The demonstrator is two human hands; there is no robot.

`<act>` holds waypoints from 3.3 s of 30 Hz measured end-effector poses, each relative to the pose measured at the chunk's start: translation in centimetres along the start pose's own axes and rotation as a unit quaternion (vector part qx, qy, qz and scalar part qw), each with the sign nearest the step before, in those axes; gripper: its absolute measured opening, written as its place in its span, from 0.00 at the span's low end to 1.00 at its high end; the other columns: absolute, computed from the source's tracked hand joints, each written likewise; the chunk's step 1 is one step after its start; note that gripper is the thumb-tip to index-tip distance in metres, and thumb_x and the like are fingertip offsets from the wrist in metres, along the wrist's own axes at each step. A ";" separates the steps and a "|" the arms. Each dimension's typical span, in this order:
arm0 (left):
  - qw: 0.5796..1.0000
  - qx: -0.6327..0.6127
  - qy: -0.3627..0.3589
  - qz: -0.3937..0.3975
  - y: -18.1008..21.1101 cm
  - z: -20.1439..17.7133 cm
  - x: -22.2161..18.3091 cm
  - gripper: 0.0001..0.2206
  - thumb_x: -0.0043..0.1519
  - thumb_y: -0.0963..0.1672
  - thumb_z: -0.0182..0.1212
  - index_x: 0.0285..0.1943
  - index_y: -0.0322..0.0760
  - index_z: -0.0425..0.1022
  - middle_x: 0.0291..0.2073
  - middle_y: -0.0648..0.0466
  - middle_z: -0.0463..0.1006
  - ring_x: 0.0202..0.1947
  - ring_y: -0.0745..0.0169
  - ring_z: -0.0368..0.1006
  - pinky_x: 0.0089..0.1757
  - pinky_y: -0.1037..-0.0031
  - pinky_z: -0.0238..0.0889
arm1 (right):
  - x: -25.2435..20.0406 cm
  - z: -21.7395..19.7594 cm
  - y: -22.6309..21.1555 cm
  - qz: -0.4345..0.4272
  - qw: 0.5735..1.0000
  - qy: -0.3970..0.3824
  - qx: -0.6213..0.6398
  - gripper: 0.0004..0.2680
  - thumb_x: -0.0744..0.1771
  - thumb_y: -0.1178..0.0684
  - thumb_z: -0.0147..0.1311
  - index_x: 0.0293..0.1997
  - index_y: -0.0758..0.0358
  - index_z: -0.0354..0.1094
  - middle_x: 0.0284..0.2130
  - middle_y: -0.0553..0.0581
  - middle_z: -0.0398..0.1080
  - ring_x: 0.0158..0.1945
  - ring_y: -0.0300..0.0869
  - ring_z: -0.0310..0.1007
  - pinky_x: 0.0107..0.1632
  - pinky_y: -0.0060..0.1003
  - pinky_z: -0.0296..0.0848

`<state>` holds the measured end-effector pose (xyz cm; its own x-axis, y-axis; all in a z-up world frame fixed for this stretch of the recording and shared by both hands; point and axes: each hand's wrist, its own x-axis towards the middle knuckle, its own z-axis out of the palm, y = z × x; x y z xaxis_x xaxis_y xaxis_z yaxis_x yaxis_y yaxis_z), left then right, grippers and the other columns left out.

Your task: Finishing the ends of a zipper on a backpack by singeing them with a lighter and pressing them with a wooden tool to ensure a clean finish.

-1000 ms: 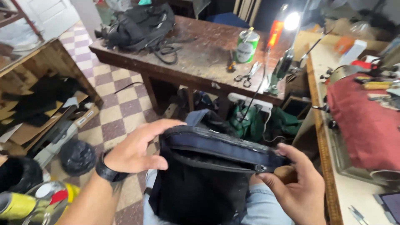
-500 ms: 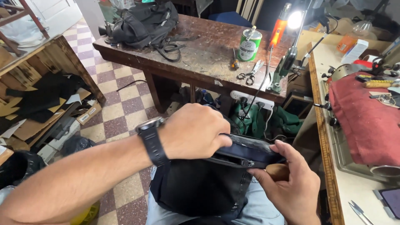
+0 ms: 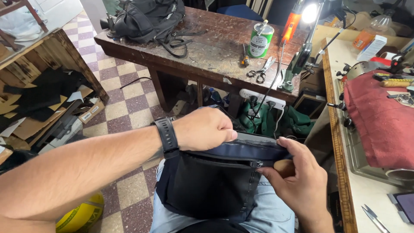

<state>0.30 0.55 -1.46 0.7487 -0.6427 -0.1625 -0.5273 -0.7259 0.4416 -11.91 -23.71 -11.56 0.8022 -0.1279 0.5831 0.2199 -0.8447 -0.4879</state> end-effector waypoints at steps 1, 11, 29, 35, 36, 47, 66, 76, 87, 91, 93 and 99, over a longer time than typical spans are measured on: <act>0.998 -0.044 -0.003 -0.036 -0.2 0.3 -0.2 0.20 0.68 0.52 0.56 0.23 0.44 0.67 0.19 0.57 0.68 0.25 0.59 0.64 0.33 0.63 0.56 | 0.1 0.4 0.0 -0.001 1.000 0.010 0.017 0.30 0.56 0.47 0.78 0.63 0.56 0.70 0.25 0.42 0.75 0.29 0.30 0.75 0.50 0.28 0.73; 0.992 -0.083 0.096 -0.008 -0.5 0.0 -4.0 0.19 0.73 0.50 0.55 0.27 0.45 0.69 0.21 0.60 0.74 0.23 0.64 0.68 0.31 0.66 0.58 | 2.9 5.9 2.7 0.193 0.928 0.035 0.318 0.44 0.48 0.40 0.72 0.73 0.63 0.60 0.55 0.54 0.71 0.43 0.34 0.65 0.52 0.29 0.68; 0.758 -0.583 0.293 -0.004 1.8 13.9 -1.9 0.20 0.72 0.47 0.59 0.26 0.46 0.58 0.22 0.66 0.55 0.26 0.75 0.50 0.28 0.70 0.46 | 12.9 9.5 1.3 0.064 0.884 -0.149 0.438 0.27 0.60 0.55 0.55 0.69 0.66 0.66 0.60 0.60 0.75 0.57 0.42 0.75 0.58 0.35 0.76; 0.584 -0.781 0.202 -0.086 0.6 22.5 0.0 0.19 0.72 0.41 0.60 0.25 0.45 0.60 0.20 0.63 0.60 0.22 0.75 0.55 0.25 0.78 0.50 | 3.9 9.7 4.7 0.355 0.809 -0.015 0.469 0.15 0.72 0.44 0.34 0.42 0.63 0.67 0.15 0.47 0.56 0.11 0.33 0.42 0.18 0.31 0.37; 0.581 -0.786 0.185 -0.097 0.5 22.5 0.0 0.19 0.72 0.41 0.60 0.25 0.45 0.60 0.20 0.63 0.60 0.22 0.75 0.55 0.25 0.78 0.50 | 2.3 8.7 5.0 0.372 0.807 -0.011 0.458 0.15 0.72 0.44 0.34 0.42 0.63 0.67 0.15 0.47 0.56 0.11 0.33 0.42 0.18 0.31 0.37; 0.677 -0.726 0.122 -0.031 4.2 20.8 3.2 0.14 0.71 0.40 0.57 0.29 0.33 0.70 0.19 0.52 0.70 0.20 0.64 0.69 0.25 0.74 0.70 | -3.3 -2.2 1.7 0.342 0.901 -0.008 0.267 0.13 0.67 0.63 0.58 0.59 0.70 0.73 0.41 0.57 0.77 0.44 0.36 0.74 0.49 0.27 0.74; 0.721 -0.685 0.096 -0.043 5.8 22.7 3.7 0.14 0.72 0.40 0.53 0.29 0.37 0.68 0.21 0.54 0.69 0.20 0.65 0.66 0.23 0.76 0.65 | -1.8 -0.8 0.9 0.214 0.973 -0.084 0.017 0.08 0.68 0.49 0.60 0.48 0.58 0.73 0.37 0.54 0.84 0.36 0.39 0.85 0.38 0.34 0.77; 0.733 -0.661 0.151 -0.048 5.8 24.1 3.7 0.13 0.69 0.39 0.60 0.28 0.34 0.80 0.16 0.46 0.74 0.15 0.60 0.72 0.19 0.75 0.68 | -2.0 0.0 1.9 0.110 0.993 -0.006 0.032 0.05 0.68 0.56 0.62 0.47 0.58 0.76 0.22 0.57 0.78 0.28 0.53 0.81 0.29 0.44 0.74; 0.798 -0.593 0.108 -0.029 4.0 21.2 2.8 0.18 0.71 0.43 0.56 0.23 0.42 0.64 0.16 0.55 0.68 0.20 0.67 0.65 0.25 0.70 0.59 | -2.8 2.4 1.5 0.182 0.983 -0.024 -0.022 0.10 0.67 0.44 0.60 0.48 0.54 0.73 0.34 0.51 0.82 0.29 0.38 0.79 0.36 0.37 0.75; 0.820 -0.560 0.096 -0.067 3.7 20.9 2.9 0.15 0.70 0.44 0.60 0.28 0.41 0.67 0.20 0.57 0.68 0.24 0.69 0.61 0.27 0.69 0.56 | -4.2 2.1 1.5 0.157 0.986 -0.051 0.018 0.13 0.71 0.44 0.49 0.59 0.54 0.66 0.48 0.55 0.78 0.45 0.51 0.84 0.46 0.46 0.76; 0.847 -0.516 0.102 -0.071 3.0 19.8 2.8 0.17 0.68 0.44 0.61 0.24 0.39 0.67 0.16 0.54 0.69 0.20 0.66 0.64 0.26 0.68 0.58 | -3.6 0.7 1.4 0.155 0.986 -0.015 0.056 0.14 0.72 0.44 0.47 0.62 0.59 0.63 0.50 0.53 0.79 0.47 0.46 0.85 0.48 0.40 0.78; 0.780 -0.596 0.149 -0.118 -1.5 22.7 2.2 0.12 0.67 0.41 0.64 0.30 0.30 0.72 0.14 0.45 0.67 0.18 0.59 0.61 0.24 0.71 0.52 | -6.6 -7.5 13.1 0.321 0.875 0.339 0.128 0.07 0.59 0.64 0.45 0.29 0.59 0.70 0.42 0.56 0.78 0.45 0.41 0.73 0.38 0.31 0.65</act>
<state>-6.41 -5.37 -22.49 0.9223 -0.3110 -0.2296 0.2548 0.0425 0.9661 -18.47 -37.81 -16.95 0.3119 -0.8851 0.3454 0.0311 -0.3538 -0.9348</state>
